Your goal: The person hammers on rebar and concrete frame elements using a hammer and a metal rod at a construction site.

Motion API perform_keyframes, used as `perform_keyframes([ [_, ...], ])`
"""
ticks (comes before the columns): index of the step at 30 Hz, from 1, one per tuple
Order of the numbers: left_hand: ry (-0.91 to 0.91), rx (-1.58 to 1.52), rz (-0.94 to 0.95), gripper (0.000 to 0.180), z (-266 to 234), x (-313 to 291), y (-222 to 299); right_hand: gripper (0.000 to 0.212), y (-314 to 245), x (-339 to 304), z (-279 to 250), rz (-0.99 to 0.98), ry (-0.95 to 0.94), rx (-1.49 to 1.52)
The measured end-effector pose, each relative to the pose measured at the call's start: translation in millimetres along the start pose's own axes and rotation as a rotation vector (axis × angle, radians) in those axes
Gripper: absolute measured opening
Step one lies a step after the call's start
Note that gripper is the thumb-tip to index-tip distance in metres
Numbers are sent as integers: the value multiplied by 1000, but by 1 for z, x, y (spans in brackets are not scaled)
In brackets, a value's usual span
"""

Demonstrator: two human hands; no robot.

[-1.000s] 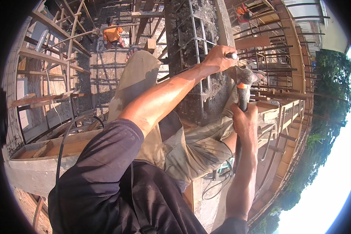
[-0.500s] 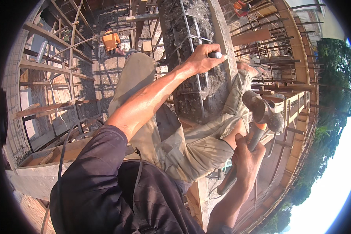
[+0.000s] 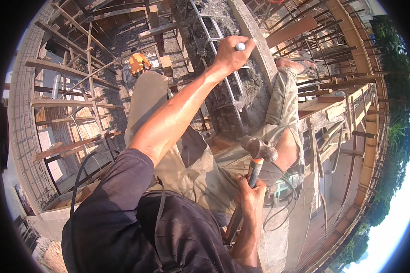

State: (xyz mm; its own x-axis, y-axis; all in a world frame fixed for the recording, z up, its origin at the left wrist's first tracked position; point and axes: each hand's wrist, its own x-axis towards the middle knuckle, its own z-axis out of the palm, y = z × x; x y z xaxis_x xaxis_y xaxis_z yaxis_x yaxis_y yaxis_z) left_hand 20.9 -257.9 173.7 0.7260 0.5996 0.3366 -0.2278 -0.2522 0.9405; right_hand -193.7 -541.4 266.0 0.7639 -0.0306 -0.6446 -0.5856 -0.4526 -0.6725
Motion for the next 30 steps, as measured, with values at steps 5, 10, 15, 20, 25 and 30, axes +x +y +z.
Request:
perform_keyframes([
  [5, 106, -122, -89, 42, -30, 47, -19, 31, 32, 14, 14, 45, -73, -143],
  [10, 532, 216, -201, 33, -18, 94, -25, 33, 39, 20, 21, -32, -121, -293],
  [15, 352, -331, -167, 45, -72, 78, -21, 34, 32, 21, 22, -21, -84, -275],
  [20, 488, -575, 9, 51, -134, 41, 66, 35, 37, 26, 25, -9, -99, -269],
  [25, 638, -551, -44, 48, -183, 29, 87, 34, 24, 25, 27, -6, -88, -368],
  [30, 704, -534, -14, 46, -224, 26, 85, 33, 18, 22, 32, -14, -56, -376],
])
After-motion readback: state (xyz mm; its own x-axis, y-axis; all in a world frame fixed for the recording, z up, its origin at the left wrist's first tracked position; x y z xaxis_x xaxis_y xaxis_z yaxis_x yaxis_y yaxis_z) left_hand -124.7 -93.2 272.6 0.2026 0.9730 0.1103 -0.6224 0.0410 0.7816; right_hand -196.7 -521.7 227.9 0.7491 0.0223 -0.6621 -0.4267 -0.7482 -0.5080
